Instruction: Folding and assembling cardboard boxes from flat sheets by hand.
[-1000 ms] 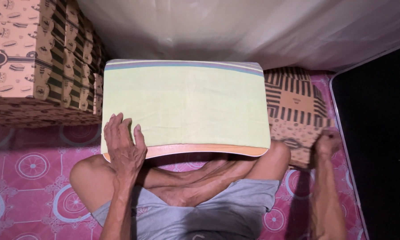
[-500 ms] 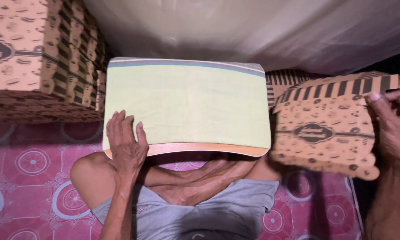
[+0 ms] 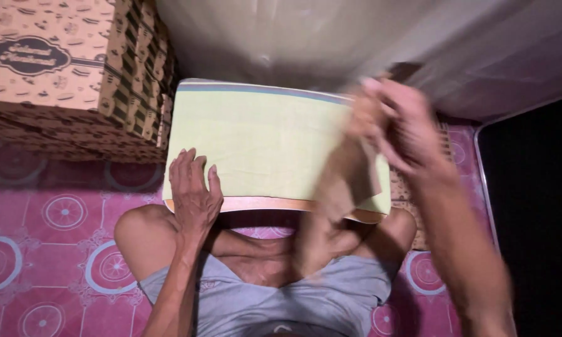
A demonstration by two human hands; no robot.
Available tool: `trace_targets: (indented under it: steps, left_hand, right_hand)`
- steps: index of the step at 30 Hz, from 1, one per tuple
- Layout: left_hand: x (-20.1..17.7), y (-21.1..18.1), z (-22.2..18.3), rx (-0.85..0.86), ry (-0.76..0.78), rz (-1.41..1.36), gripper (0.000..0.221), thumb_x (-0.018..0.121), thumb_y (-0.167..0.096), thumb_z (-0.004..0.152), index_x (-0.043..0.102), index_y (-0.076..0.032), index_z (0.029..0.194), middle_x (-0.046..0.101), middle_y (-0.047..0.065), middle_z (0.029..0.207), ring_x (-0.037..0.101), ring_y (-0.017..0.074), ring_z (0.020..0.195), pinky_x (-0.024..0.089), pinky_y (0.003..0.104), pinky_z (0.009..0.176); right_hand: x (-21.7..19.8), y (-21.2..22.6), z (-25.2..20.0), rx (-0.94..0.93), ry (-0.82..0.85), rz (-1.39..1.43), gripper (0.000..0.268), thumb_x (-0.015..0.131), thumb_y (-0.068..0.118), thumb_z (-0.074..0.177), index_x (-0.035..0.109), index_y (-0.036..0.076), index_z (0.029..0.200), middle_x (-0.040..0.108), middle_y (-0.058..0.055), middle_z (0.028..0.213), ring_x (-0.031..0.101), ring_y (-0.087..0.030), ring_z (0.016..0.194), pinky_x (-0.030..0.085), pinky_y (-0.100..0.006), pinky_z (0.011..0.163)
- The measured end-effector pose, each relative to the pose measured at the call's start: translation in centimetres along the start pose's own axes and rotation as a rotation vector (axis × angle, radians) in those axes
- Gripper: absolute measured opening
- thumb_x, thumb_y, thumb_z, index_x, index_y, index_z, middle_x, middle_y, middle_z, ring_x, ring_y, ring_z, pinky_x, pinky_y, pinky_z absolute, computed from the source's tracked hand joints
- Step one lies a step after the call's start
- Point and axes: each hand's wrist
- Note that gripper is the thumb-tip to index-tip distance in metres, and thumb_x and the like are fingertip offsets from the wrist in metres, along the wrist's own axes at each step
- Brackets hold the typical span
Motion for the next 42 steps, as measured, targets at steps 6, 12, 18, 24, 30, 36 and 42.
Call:
trace_targets:
  steps: [6, 12, 18, 24, 30, 36, 42]
  left_hand:
    - [-0.1, 0.2, 0.1, -0.036, -0.011, -0.015, 0.027, 0.066, -0.008, 0.093, 0.064, 0.004, 0.117, 0.063, 0.023, 0.123, 0.06, 0.044, 0.125, 0.043, 0.055, 0.112]
    - [0.3, 0.3, -0.1, -0.056, -0.017, -0.034, 0.03, 0.064, -0.002, 0.088, 0.065, 0.007, 0.116, 0.064, 0.023, 0.123, 0.06, 0.0441, 0.124, 0.042, 0.054, 0.113]
    - [-0.1, -0.1, 0.5, -0.063, -0.005, -0.065, 0.031, 0.062, 0.002, 0.086, 0.065, 0.009, 0.117, 0.063, 0.025, 0.122, 0.059, 0.0464, 0.124, 0.041, 0.056, 0.114]
    - [-0.6, -0.4, 0.7, -0.069, -0.04, -0.115, 0.031, 0.06, 0.005, 0.089, 0.063, 0.011, 0.119, 0.063, 0.027, 0.119, 0.061, 0.0475, 0.119, 0.043, 0.056, 0.111]
    - [-2.1, -1.1, -0.2, -0.031, -0.31, -0.032, 0.032, 0.059, -0.001, 0.095, 0.059, 0.015, 0.122, 0.062, 0.031, 0.124, 0.063, 0.0495, 0.117, 0.049, 0.056, 0.105]
    - [-1.0, -8.5, -4.3, 0.193, 0.073, -0.235, 0.038, 0.066, -0.012, 0.09, 0.065, 0.006, 0.123, 0.063, 0.026, 0.129, 0.059, 0.0466, 0.123, 0.047, 0.057, 0.106]
    - [0.1, -11.3, -4.1, 0.336, 0.345, -0.189, 0.037, 0.065, -0.012, 0.096, 0.061, -0.004, 0.131, 0.056, 0.019, 0.142, 0.047, 0.0419, 0.138, 0.046, 0.055, 0.1]
  right_hand:
    - [7.4, -3.3, 2.7, -0.159, 0.052, 0.197, 0.021, 0.07, 0.026, 0.096, 0.067, 0.005, 0.097, 0.074, -0.014, 0.1, 0.078, -0.026, 0.09, 0.067, -0.038, 0.081]
    - [-3.7, -14.1, 6.5, -0.593, -0.314, -0.745, 0.015, 0.076, 0.004, 0.096, 0.068, 0.0, 0.108, 0.063, -0.017, 0.101, 0.07, -0.035, 0.092, 0.061, -0.041, 0.074]
    - [-8.7, -17.5, 3.9, -0.198, -0.389, -0.833, 0.038, 0.082, 0.019, 0.093, 0.066, -0.004, 0.118, 0.065, -0.02, 0.101, 0.069, -0.036, 0.085, 0.056, -0.043, 0.072]
    - [-7.9, -17.8, 2.0, 0.021, -0.329, -0.584, 0.045, 0.081, 0.021, 0.088, 0.065, -0.001, 0.124, 0.068, -0.009, 0.082, 0.067, -0.023, 0.072, 0.054, -0.034, 0.064]
    - [-5.0, -16.8, -2.2, 0.075, -0.333, -0.322, 0.029, 0.078, 0.019, 0.087, 0.071, 0.001, 0.109, 0.058, -0.001, 0.072, 0.057, -0.012, 0.066, 0.048, -0.025, 0.059]
    - [-1.4, -18.2, -4.4, -0.058, -0.452, -0.16, 0.038, 0.066, 0.012, 0.092, 0.057, 0.003, 0.127, 0.057, -0.002, 0.075, 0.056, -0.01, 0.07, 0.053, -0.025, 0.066]
    - [2.2, -15.5, -8.9, -0.706, -0.577, -0.698, 0.032, 0.057, 0.005, 0.1, 0.053, -0.009, 0.129, 0.062, -0.024, 0.119, 0.062, -0.037, 0.111, 0.053, -0.045, 0.094]
Point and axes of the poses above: each hand's wrist, its own z-axis towards the middle knuckle, its own x-axis out of the palm, y = z × x
